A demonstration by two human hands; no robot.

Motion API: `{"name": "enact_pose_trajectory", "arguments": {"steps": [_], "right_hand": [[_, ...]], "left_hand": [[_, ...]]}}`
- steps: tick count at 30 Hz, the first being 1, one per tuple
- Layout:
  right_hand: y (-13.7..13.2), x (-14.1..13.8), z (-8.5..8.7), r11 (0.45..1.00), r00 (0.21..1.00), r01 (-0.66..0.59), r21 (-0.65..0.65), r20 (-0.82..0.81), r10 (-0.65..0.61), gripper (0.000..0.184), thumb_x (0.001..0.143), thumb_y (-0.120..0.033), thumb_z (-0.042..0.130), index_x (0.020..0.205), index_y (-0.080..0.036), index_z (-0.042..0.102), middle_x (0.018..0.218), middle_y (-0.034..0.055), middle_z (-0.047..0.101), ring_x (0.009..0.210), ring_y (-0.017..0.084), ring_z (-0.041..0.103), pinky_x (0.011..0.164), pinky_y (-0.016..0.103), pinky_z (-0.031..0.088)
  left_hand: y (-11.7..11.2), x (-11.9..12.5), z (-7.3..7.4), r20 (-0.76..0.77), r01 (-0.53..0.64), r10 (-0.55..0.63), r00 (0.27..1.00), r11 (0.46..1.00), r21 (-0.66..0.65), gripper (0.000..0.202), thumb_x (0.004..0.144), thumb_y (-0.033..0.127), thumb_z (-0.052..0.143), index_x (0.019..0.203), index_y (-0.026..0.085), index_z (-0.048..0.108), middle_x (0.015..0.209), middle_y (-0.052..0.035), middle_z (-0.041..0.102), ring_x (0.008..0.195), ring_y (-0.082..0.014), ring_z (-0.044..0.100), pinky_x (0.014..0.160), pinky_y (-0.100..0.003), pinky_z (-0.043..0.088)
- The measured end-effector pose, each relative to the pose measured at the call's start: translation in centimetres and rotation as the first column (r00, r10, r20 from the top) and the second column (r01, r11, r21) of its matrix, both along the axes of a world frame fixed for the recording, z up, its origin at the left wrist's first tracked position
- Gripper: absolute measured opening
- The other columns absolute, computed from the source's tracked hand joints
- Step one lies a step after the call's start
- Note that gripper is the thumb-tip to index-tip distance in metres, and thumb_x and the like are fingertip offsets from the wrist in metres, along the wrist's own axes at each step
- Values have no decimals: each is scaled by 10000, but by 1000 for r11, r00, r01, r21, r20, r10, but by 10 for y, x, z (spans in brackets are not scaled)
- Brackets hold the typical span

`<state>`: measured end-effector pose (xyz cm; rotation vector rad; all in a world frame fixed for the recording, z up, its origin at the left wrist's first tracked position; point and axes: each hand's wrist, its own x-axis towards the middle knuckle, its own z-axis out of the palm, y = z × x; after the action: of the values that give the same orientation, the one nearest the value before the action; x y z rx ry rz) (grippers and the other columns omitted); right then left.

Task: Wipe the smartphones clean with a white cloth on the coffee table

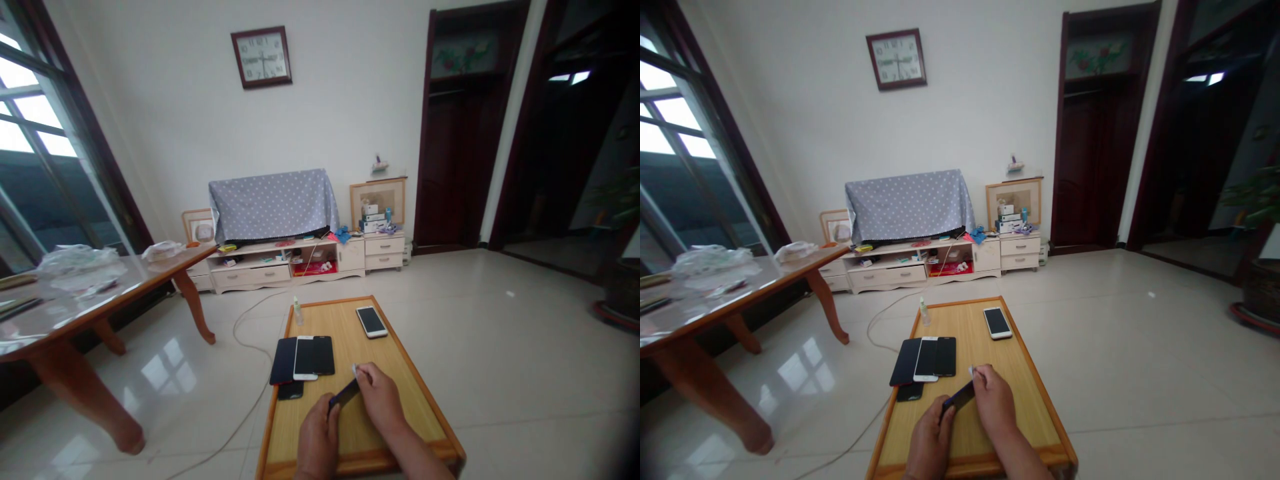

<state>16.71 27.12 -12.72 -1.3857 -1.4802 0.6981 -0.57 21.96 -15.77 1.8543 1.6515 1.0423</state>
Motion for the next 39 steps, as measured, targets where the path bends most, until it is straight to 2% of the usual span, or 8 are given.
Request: {"name": "enact_pose_trajectory", "arguments": {"steps": [4,8,10,17,24,32,35,39], "right_hand": [[-1,-3,-1,1000,1000,19,-5,-20,-19,297,949,-415,484,853,-229,694,789,39,729,758,216,669,702,273,436],[-23,-38,-5,990,987,-142,-25,-81,139,213,892,-370,556,822,-235,706,767,9,730,715,193,668,640,243,436],[-26,-45,-5,982,977,-183,-40,-114,178,196,872,-358,574,802,-228,703,741,5,715,697,189,656,622,239,430],[-5,-14,1,997,995,-31,-64,-96,25,242,896,-374,532,874,-204,703,722,22,688,681,196,625,639,267,409],[-26,-45,-3,972,967,-220,-85,-152,205,148,806,-321,609,819,-212,708,665,-19,653,630,159,594,570,231,393],[10,2,-5,985,982,-60,-159,-189,29,329,870,-480,515,911,-188,662,572,-50,535,460,138,478,459,238,341],[-1,-11,-5,985,983,-92,-144,-172,66,275,857,-436,534,874,-195,667,568,-46,544,479,142,500,474,236,349],[-24,-45,-5,975,973,-195,-109,-149,178,161,810,-334,590,816,-211,693,639,-23,635,589,154,582,550,232,386]], "left_hand": [[-1,0,-1,0,-7,7,1000,1000,15,317,1003,392,395,1098,220,644,1028,-80,733,945,-199,690,819,-285,509],[-1,1,2,21,23,-23,1000,1000,9,303,995,359,404,1103,223,654,1059,-84,739,989,-200,693,852,-285,513],[-1,1,4,33,32,-32,999,999,6,303,993,349,405,1105,227,659,1053,-82,743,978,-198,697,851,-284,515],[1,0,3,6,-17,16,1000,1000,16,318,987,392,427,1110,223,667,1047,-83,748,956,-200,702,818,-278,527],[0,-1,6,47,42,-41,998,999,-11,298,974,314,426,1147,226,652,1110,-86,738,1018,-198,689,880,-286,511],[-1,0,4,-28,-40,40,999,999,-11,295,987,399,418,1088,233,640,1004,-70,735,937,-208,689,824,-303,499],[0,0,2,-30,-22,22,999,1000,-13,294,989,388,410,1069,230,645,975,-66,733,904,-201,689,789,-288,498],[0,-1,2,8,5,-5,1000,1000,-14,286,969,303,413,1096,222,656,1062,-84,744,997,-203,690,852,-289,501]]}}
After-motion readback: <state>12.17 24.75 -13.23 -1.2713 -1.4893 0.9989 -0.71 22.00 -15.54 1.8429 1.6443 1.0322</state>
